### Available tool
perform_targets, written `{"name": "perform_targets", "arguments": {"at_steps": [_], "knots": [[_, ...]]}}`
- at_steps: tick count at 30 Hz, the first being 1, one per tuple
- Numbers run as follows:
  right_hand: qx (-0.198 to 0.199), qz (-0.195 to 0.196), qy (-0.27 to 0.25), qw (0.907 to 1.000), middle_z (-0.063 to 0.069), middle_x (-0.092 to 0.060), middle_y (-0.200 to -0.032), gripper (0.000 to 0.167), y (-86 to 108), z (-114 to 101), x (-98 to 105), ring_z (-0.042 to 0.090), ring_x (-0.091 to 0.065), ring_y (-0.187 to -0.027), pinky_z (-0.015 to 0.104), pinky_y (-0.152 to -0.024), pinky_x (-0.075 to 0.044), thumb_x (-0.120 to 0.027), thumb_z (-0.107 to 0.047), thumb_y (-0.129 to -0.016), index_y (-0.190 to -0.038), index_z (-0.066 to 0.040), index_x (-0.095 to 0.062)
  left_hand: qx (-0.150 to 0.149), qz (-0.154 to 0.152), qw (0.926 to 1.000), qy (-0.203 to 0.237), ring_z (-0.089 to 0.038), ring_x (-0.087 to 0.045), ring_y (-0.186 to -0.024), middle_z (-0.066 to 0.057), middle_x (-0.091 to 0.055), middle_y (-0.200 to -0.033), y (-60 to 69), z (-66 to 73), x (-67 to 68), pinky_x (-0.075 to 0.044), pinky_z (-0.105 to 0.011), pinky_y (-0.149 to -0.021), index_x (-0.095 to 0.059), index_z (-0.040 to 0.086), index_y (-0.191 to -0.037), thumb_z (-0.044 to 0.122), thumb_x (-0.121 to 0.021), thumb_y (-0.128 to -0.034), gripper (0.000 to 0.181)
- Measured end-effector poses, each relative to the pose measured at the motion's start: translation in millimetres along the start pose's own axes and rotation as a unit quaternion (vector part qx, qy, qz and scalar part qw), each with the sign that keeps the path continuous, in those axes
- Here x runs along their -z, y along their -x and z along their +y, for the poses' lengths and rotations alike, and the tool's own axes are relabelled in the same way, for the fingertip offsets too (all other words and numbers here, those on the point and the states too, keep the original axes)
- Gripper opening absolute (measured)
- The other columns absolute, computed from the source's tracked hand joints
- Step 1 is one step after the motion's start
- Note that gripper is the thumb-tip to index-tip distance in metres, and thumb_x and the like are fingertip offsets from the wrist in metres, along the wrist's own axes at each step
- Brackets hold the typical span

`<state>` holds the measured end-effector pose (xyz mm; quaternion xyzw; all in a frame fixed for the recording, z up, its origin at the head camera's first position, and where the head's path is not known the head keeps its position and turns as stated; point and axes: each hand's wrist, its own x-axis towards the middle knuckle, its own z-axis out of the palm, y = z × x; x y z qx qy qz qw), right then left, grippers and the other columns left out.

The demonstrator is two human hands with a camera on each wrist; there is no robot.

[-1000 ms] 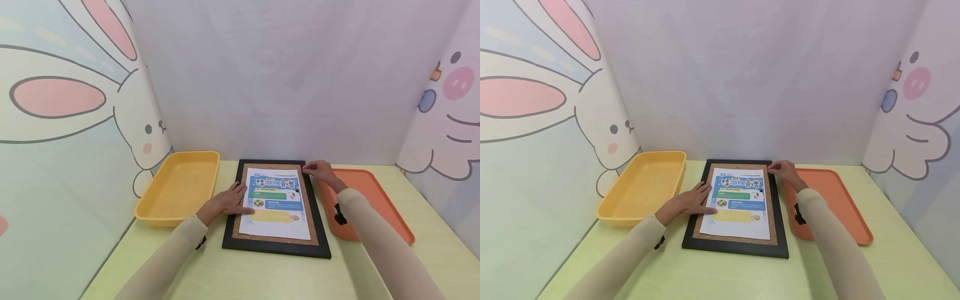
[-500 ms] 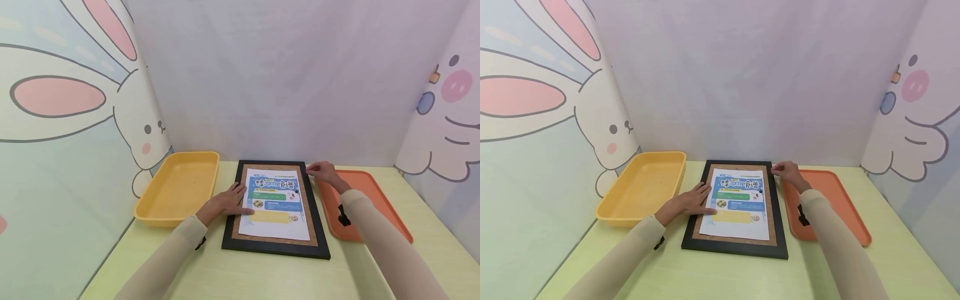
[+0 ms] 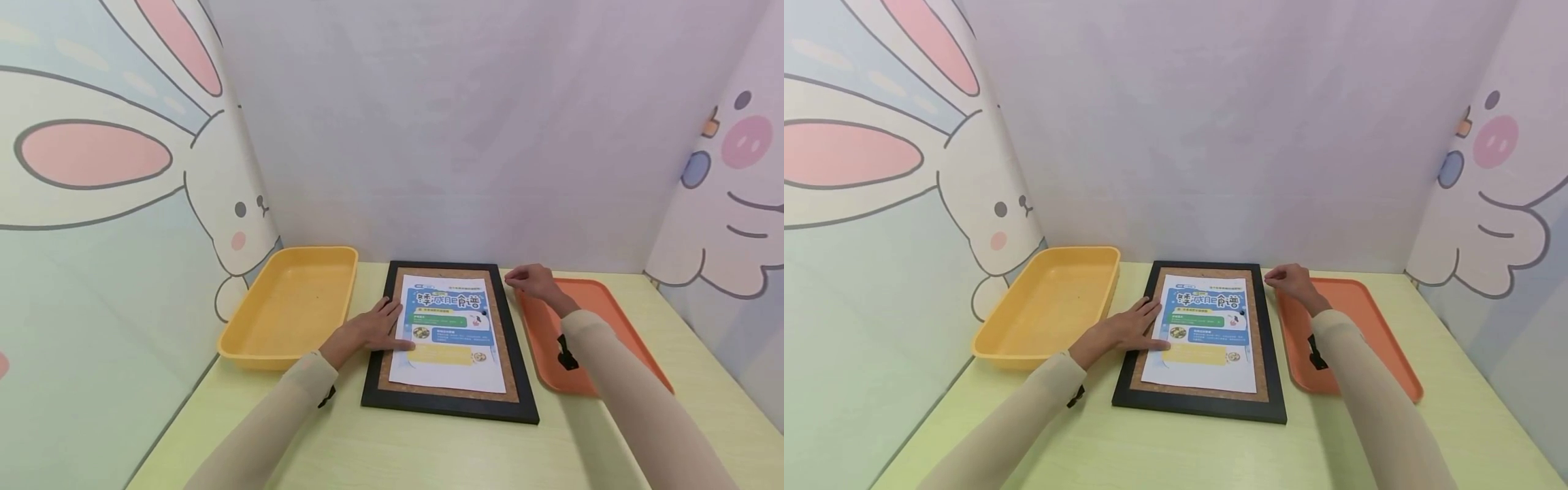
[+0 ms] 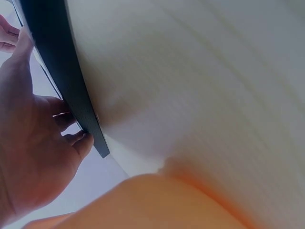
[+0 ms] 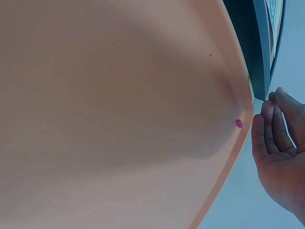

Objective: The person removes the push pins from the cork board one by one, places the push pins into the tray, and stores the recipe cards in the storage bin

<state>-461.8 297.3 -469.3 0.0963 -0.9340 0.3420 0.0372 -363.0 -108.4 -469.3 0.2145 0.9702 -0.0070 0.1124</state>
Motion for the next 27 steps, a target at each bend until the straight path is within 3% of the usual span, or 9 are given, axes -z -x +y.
{"name": "perform_targets", "arguments": {"at_steps": [10,15,27], "knots": [[-0.002,-0.002,0.017,0.9998,0.026,-0.072,-0.114,0.026,1.2,14,3,0.038,-0.067,-0.099,0.046,-0.086,-0.060,-0.070,-0.016,-0.101,-0.115,0.005,-0.074,-0.006,0.000,1.0000,0.005,-0.030,-0.009,-0.160,-0.006,-0.013,-0.174,3.9,1.3,2.7,-0.028,-0.050,-0.123,-0.018,0.013,-0.167,0.086,-0.048,-0.0874,0.112],[0.003,0.002,0.018,0.9998,0.026,-0.072,-0.112,0.025,3.6,16,5,0.036,-0.067,-0.096,0.042,-0.082,-0.060,-0.070,-0.015,-0.101,-0.114,0.006,-0.074,-0.008,0.001,0.9999,0.006,-0.030,-0.009,-0.160,-0.006,-0.013,-0.174,4.8,2.1,4.3,-0.029,-0.051,-0.123,-0.018,0.012,-0.167,0.085,-0.049,-0.0878,0.112],[0.010,0.003,0.033,0.9994,0.028,-0.072,-0.110,0.025,11.9,22,12,0.044,-0.067,-0.102,0.054,-0.088,-0.058,-0.069,-0.013,-0.101,-0.111,0.009,-0.074,-0.011,0.001,0.9998,0.013,-0.030,-0.009,-0.160,-0.007,-0.012,-0.174,4.9,0.6,3.2,-0.027,-0.051,-0.123,-0.017,0.011,-0.167,0.085,-0.049,-0.0876,0.113]]}}
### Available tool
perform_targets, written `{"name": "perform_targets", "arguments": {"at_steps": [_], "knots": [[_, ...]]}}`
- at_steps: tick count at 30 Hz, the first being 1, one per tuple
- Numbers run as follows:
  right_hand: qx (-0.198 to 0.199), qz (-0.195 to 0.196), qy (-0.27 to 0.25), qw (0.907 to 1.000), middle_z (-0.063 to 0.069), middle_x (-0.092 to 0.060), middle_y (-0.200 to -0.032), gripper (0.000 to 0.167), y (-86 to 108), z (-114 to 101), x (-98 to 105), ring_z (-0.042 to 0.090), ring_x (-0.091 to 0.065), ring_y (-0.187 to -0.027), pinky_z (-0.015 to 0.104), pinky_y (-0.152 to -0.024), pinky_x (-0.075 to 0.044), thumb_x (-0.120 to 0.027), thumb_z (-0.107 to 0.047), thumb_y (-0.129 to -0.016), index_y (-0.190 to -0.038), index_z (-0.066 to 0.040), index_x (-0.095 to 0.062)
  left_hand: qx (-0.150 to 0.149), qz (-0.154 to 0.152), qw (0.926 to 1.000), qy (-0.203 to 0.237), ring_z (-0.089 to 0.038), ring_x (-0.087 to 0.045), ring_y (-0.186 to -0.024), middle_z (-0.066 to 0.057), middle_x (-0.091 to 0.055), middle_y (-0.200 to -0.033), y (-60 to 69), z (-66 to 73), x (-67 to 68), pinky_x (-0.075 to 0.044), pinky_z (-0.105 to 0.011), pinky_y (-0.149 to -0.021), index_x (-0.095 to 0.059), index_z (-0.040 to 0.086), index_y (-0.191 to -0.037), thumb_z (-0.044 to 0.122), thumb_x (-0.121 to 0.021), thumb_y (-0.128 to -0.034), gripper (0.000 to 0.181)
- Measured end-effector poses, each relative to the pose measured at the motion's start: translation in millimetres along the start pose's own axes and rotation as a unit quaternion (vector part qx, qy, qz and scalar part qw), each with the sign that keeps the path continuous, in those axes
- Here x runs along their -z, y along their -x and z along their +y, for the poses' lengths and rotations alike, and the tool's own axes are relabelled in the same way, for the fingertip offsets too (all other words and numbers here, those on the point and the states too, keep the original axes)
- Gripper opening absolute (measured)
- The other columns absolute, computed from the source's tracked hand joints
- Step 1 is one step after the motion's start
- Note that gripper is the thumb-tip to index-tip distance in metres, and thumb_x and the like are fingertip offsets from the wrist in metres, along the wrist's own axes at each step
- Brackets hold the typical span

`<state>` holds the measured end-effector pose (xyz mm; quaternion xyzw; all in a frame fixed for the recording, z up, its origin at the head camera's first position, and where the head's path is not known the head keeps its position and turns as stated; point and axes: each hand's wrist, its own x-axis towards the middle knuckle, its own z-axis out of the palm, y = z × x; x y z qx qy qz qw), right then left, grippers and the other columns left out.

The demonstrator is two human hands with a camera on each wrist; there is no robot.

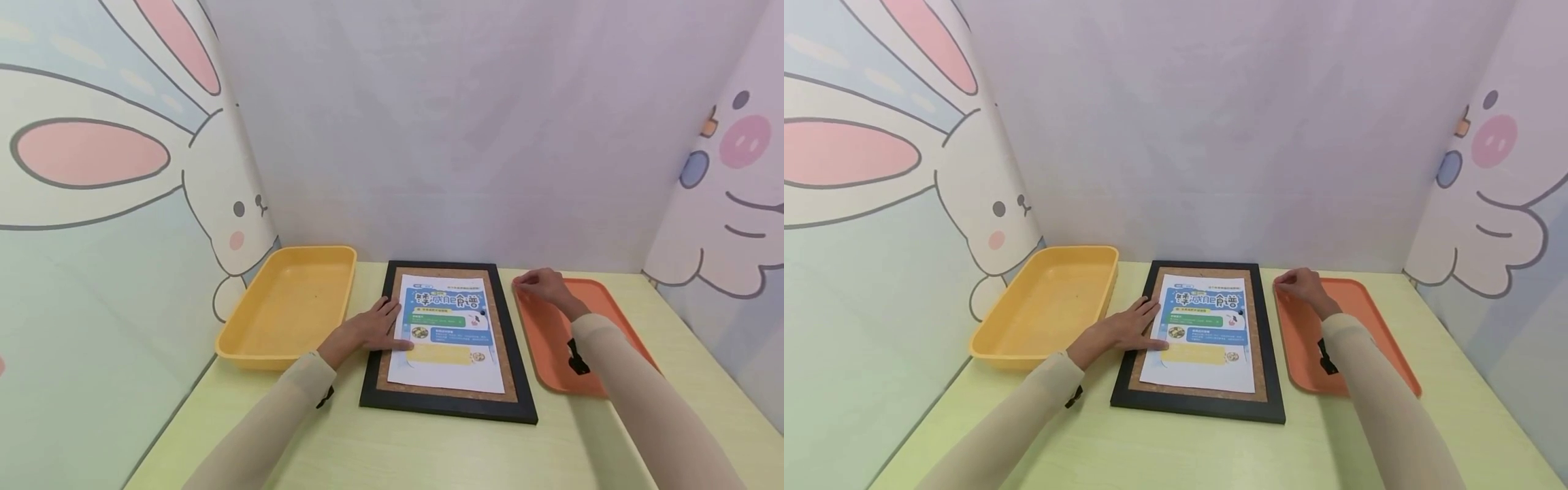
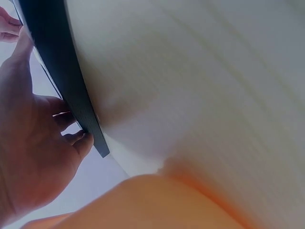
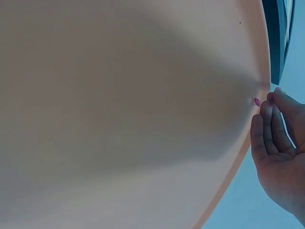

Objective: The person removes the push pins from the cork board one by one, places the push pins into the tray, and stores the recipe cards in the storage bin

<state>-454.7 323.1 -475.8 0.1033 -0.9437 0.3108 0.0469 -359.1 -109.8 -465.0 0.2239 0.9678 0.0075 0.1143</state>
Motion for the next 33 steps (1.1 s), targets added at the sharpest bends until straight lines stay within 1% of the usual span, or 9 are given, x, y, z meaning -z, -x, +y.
{"name": "perform_targets", "arguments": {"at_steps": [5,9,12,19,23,25,29,31,33], "knots": [[0.014,0.008,0.016,0.9997,0.028,-0.073,-0.106,0.025,1.9,6,3,0.045,-0.067,-0.099,0.056,-0.087,-0.056,-0.072,-0.014,-0.098,-0.107,0.009,-0.075,0.001,-0.002,1.0000,-0.001,-0.030,-0.008,-0.161,-0.007,-0.012,-0.175,0.6,-0.7,-0.4,-0.026,-0.050,-0.124,-0.017,0.012,-0.167,0.086,-0.048,-0.0877,0.113],[0.018,0.007,0.023,0.9996,0.025,-0.074,-0.102,0.024,2.3,13,3,0.041,-0.068,-0.094,0.050,-0.081,-0.058,-0.074,-0.015,-0.097,-0.105,0.008,-0.076,0.002,0.002,1.0000,-0.005,-0.030,-0.008,-0.160,-0.007,-0.012,-0.175,0.1,-1.3,-1.5,-0.027,-0.050,-0.124,-0.017,0.012,-0.167,0.086,-0.048,-0.0878,0.113],[0.013,0.002,0.028,0.9995,0.024,-0.074,-0.101,0.024,3.0,15,4,0.038,-0.068,-0.090,0.045,-0.076,-0.058,-0.074,-0.015,-0.097,-0.105,0.008,-0.076,0.003,0.001,1.0000,-0.004,-0.030,-0.009,-0.160,-0.007,-0.012,-0.175,0.2,-1.0,-0.9,-0.027,-0.050,-0.124,-0.018,0.012,-0.167,0.085,-0.048,-0.0878,0.113],[-0.013,-0.015,-0.007,0.9998,0.027,-0.072,-0.105,0.027,6.5,15,5,0.034,-0.065,-0.089,0.042,-0.078,-0.058,-0.072,-0.014,-0.099,-0.109,0.010,-0.074,0.004,-0.003,1.0000,-0.004,-0.029,-0.007,-0.161,-0.006,-0.011,-0.175,1.0,0.6,0.3,-0.026,-0.050,-0.124,-0.017,0.013,-0.168,0.085,-0.048,-0.0880,0.112],[-0.022,-0.012,-0.007,0.9997,0.028,-0.072,-0.109,0.028,5.5,18,4,0.036,-0.064,-0.091,0.037,-0.076,-0.056,-0.072,-0.017,-0.099,-0.110,0.009,-0.075,0.003,0.001,1.0000,-0.004,-0.029,-0.008,-0.161,-0.006,-0.012,-0.175,0.0,-0.5,-1.3,-0.026,-0.050,-0.124,-0.017,0.013,-0.167,0.085,-0.048,-0.0880,0.112],[-0.021,-0.013,-0.004,0.9997,0.028,-0.072,-0.111,0.028,5.6,20,4,0.039,-0.065,-0.095,0.040,-0.079,-0.058,-0.072,-0.017,-0.100,-0.111,0.009,-0.075,0.003,0.001,1.0000,-0.005,-0.029,-0.008,-0.161,-0.005,-0.011,-0.175,-0.3,-0.8,-1.8,-0.026,-0.050,-0.124,-0.017,0.013,-0.168,0.086,-0.048,-0.0879,0.112],[-0.016,-0.017,-0.001,0.9997,0.031,-0.070,-0.116,0.030,6.7,23,5,0.046,-0.065,-0.105,0.052,-0.091,-0.057,-0.070,-0.016,-0.101,-0.115,0.010,-0.073,0.004,0.000,1.0000,-0.003,-0.029,-0.007,-0.161,-0.005,-0.010,-0.175,-0.2,-0.8,-2.0,-0.026,-0.050,-0.124,-0.017,0.014,-0.168,0.086,-0.048,-0.0874,0.112],[-0.014,-0.018,0.002,0.9997,0.032,-0.070,-0.117,0.031,7.1,23,6,0.048,-0.064,-0.107,0.056,-0.094,-0.055,-0.070,-0.016,-0.101,-0.117,0.010,-0.072,0.004,0.001,1.0000,-0.001,-0.029,-0.007,-0.161,-0.005,-0.010,-0.175,-0.4,-1.0,-2.2,-0.026,-0.050,-0.124,-0.017,0.014,-0.168,0.086,-0.048,-0.0870,0.113],[-0.014,-0.017,0.006,0.9997,0.032,-0.070,-0.116,0.031,8.0,22,7,0.048,-0.064,-0.106,0.057,-0.094,-0.054,-0.070,-0.015,-0.100,-0.117,0.010,-0.073,0.004,0.002,1.0000,-0.003,-0.029,-0.007,-0.161,-0.005,-0.010,-0.175,-1.1,-1.6,-3.1,-0.026,-0.050,-0.124,-0.016,0.014,-0.168,0.087,-0.047,-0.0868,0.113]]}}
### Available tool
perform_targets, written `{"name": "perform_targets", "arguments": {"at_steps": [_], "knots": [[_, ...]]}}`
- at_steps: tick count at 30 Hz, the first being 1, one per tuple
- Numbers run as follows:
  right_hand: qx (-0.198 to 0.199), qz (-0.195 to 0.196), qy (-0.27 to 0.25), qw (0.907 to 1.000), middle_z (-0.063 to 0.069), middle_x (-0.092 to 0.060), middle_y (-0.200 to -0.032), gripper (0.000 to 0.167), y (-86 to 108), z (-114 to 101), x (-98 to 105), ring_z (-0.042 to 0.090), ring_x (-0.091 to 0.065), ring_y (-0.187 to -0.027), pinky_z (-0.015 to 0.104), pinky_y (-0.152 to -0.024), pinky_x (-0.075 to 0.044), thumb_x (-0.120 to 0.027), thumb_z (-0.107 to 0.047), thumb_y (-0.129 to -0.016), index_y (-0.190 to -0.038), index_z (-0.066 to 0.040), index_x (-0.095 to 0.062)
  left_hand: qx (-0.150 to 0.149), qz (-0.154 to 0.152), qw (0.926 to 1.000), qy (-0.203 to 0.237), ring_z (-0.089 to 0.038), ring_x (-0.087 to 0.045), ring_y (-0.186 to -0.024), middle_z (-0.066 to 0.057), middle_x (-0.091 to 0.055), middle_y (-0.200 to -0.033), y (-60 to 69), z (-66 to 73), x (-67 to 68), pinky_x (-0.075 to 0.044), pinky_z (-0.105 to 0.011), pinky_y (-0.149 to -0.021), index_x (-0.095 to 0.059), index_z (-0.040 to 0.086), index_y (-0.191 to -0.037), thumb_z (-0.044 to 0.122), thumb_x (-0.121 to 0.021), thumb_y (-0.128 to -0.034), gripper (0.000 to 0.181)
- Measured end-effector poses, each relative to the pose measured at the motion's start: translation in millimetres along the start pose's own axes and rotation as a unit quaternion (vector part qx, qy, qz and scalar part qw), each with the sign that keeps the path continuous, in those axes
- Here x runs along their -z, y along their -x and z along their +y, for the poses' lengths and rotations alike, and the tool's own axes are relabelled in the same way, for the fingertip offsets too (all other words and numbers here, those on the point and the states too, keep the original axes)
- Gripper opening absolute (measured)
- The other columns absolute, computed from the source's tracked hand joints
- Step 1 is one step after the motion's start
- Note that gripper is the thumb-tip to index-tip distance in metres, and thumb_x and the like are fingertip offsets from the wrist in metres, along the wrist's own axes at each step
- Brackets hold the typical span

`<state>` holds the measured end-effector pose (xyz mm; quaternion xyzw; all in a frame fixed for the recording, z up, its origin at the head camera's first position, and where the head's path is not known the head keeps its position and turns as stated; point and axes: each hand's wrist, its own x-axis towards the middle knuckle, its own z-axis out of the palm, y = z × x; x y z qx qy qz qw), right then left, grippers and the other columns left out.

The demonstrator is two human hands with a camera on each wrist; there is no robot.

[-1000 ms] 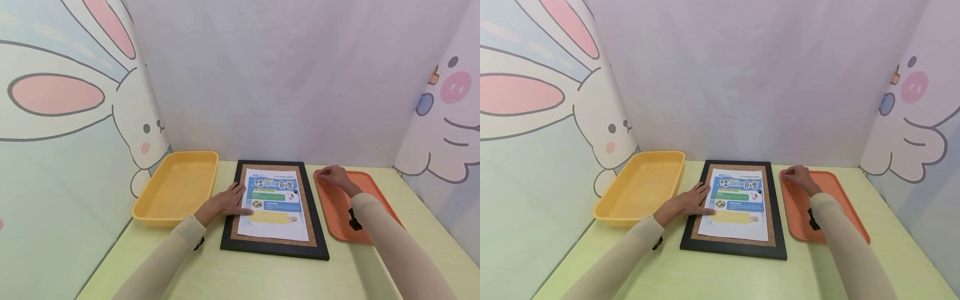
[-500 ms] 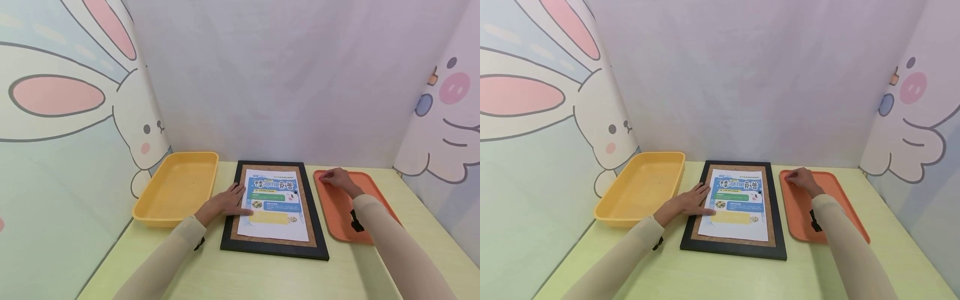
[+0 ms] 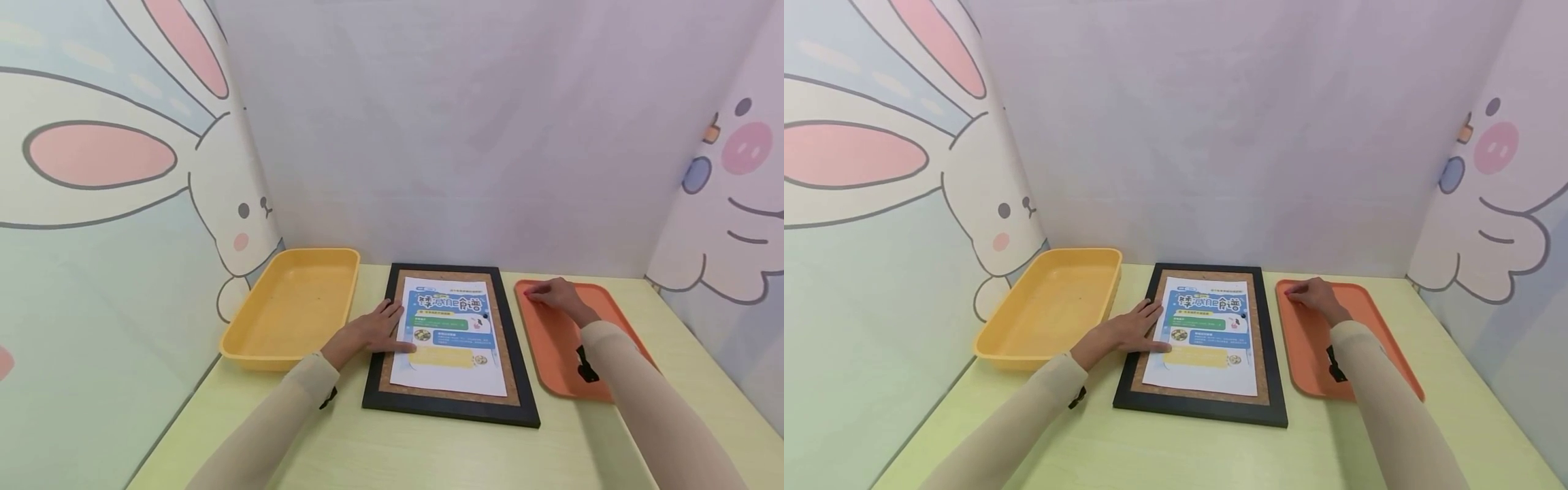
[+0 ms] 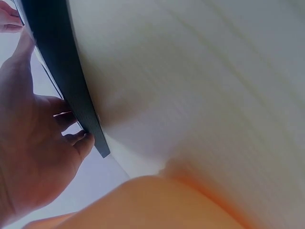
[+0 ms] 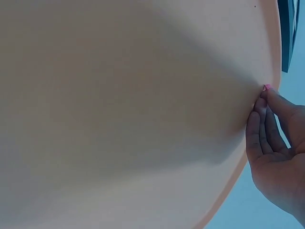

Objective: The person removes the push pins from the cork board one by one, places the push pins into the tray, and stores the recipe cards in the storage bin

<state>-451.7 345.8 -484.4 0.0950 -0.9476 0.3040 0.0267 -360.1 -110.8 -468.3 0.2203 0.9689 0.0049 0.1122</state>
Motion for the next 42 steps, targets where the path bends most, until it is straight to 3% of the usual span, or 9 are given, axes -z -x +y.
{"name": "perform_targets", "arguments": {"at_steps": [8,23,33,42], "knots": [[-0.014,0.001,0.005,0.9999,0.033,-0.070,-0.117,0.033,2.7,0.6,1.8,0.045,-0.065,-0.104,0.055,-0.093,-0.055,-0.071,-0.017,-0.100,-0.119,0.010,-0.072,-0.001,0.000,1.0000,0.002,-0.029,-0.007,-0.161,-0.004,-0.010,-0.175,-2.1,0.9,-0.4,-0.026,-0.049,-0.124,-0.016,0.014,-0.168,0.088,-0.046,-0.0865,0.113],[0.003,0.000,-0.009,1.0000,0.023,-0.075,-0.099,0.028,4.8,-0.1,1.5,0.030,-0.063,-0.084,0.030,-0.071,-0.054,-0.073,-0.014,-0.099,-0.114,0.008,-0.075,-0.002,0.000,1.0000,-0.002,-0.029,-0.006,-0.161,-0.005,-0.010,-0.175,-4.2,-0.4,-1.8,-0.026,-0.049,-0.124,-0.016,0.014,-0.168,0.088,-0.045,-0.0865,0.114],[0.000,-0.011,-0.028,0.9995,0.024,-0.074,-0.106,0.030,6.6,0.6,0.2,0.028,-0.066,-0.086,0.027,-0.073,-0.057,-0.072,-0.014,-0.099,-0.119,0.008,-0.073,0.003,-0.002,1.0000,-0.001,-0.029,-0.007,-0.161,-0.006,-0.011,-0.175,-2.5,-0.3,-0.2,-0.026,-0.050,-0.124,-0.017,0.013,-0.168,0.088,-0.046,-0.0865,0.114],[0.010,-0.017,-0.019,0.9996,0.017,-0.074,-0.093,0.028,9.8,-3.0,3.3,0.027,-0.062,-0.078,0.027,-0.066,-0.053,-0.074,-0.014,-0.098,-0.115,0.008,-0.073,0.003,-0.003,1.0000,-0.006,-0.029,-0.006,-0.161,-0.005,-0.010,-0.175,-3.0,-0.3,-0.7,-0.027,-0.049,-0.124,-0.016,0.014,-0.168,0.088,-0.046,-0.0862,0.114]]}}
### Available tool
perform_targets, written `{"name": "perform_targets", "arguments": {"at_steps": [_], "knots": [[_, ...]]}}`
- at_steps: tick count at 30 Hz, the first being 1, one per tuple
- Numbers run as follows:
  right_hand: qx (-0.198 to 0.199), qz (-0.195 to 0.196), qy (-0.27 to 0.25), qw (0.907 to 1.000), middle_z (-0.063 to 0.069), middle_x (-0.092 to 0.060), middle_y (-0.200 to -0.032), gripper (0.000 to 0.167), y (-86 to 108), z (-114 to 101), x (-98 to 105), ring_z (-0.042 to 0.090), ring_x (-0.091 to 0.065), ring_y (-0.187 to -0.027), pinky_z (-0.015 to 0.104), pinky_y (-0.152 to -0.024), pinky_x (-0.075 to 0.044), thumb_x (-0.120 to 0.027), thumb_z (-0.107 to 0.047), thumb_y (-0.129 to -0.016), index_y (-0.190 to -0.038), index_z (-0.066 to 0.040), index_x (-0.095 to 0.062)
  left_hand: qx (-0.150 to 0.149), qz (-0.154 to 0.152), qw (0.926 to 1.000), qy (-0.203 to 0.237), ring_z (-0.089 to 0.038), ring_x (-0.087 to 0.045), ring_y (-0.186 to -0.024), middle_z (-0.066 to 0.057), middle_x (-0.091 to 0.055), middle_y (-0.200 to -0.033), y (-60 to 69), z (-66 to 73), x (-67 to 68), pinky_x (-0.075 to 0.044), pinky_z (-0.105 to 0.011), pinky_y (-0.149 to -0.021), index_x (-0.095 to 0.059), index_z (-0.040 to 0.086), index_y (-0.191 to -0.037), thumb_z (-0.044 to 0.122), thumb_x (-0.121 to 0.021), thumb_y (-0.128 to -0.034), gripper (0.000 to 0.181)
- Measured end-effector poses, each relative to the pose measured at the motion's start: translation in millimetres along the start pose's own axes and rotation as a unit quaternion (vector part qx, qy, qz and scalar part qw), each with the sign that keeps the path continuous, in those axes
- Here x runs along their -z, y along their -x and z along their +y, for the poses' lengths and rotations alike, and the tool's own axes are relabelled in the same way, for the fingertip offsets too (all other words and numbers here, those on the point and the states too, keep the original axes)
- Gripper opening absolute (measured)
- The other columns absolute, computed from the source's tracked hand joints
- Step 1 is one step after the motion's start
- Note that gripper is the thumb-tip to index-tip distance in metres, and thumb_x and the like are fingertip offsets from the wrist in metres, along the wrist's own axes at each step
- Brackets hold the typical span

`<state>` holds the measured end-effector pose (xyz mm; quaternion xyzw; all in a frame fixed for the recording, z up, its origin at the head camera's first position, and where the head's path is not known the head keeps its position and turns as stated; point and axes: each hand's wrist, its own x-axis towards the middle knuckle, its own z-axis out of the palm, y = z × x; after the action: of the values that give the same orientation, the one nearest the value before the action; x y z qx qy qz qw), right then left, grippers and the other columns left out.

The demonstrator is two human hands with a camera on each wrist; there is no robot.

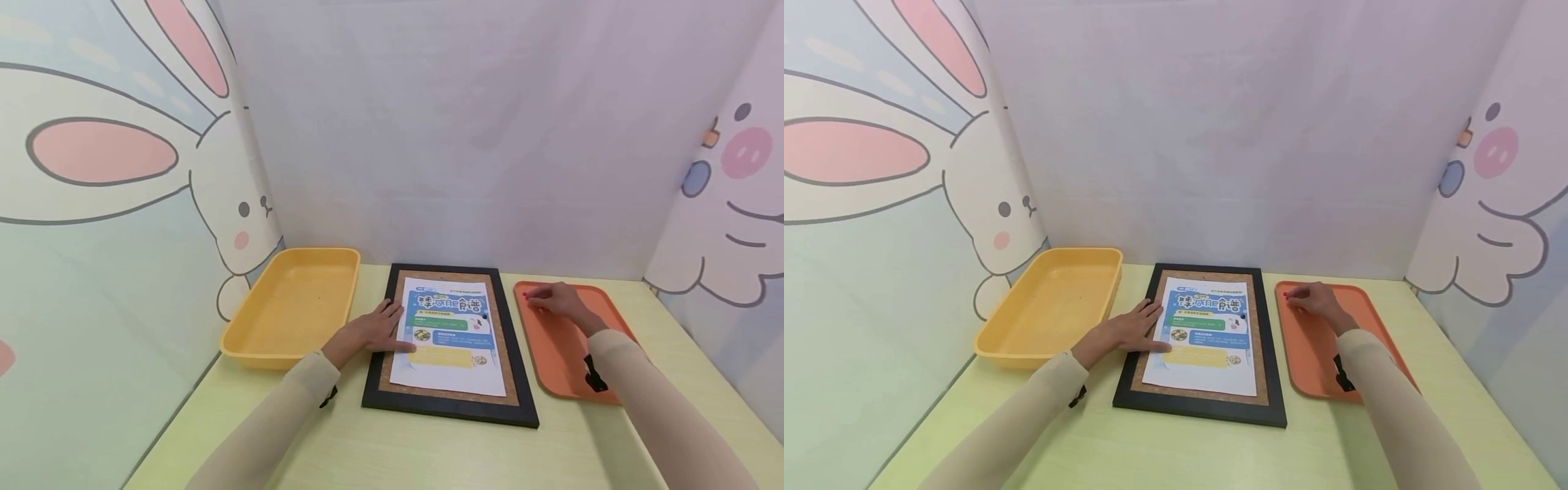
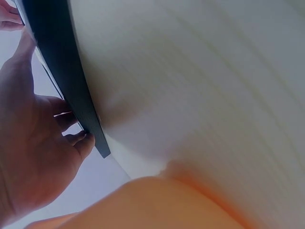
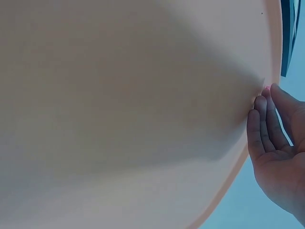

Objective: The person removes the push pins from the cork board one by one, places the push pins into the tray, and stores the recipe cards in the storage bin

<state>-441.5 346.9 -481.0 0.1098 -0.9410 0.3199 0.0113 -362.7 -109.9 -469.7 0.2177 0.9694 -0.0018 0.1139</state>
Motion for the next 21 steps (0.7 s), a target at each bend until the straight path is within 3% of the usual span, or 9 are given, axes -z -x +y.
{"name": "perform_targets", "arguments": {"at_steps": [13,21], "knots": [[0.023,0.006,0.008,0.9997,0.027,-0.073,-0.107,0.026,10.4,-8,-3,0.029,-0.066,-0.082,0.032,-0.071,-0.058,-0.075,-0.011,-0.096,-0.114,0.009,-0.074,0.002,-0.005,1.0000,0.006,-0.028,-0.006,-0.161,-0.005,-0.010,-0.175,1.9,1.5,1.6,-0.027,-0.050,-0.124,-0.015,0.014,-0.168,0.086,-0.047,-0.0873,0.113],[0.059,0.013,0.011,0.9981,0.020,-0.075,-0.096,0.025,11.5,-6,-6,0.025,-0.067,-0.077,0.028,-0.065,-0.055,-0.075,-0.011,-0.096,-0.112,0.008,-0.075,0.000,0.001,1.0000,0.003,-0.030,-0.008,-0.161,-0.006,-0.012,-0.175,2.3,0.9,0.9,-0.028,-0.050,-0.123,-0.017,0.013,-0.167,0.086,-0.047,-0.0875,0.113]]}}
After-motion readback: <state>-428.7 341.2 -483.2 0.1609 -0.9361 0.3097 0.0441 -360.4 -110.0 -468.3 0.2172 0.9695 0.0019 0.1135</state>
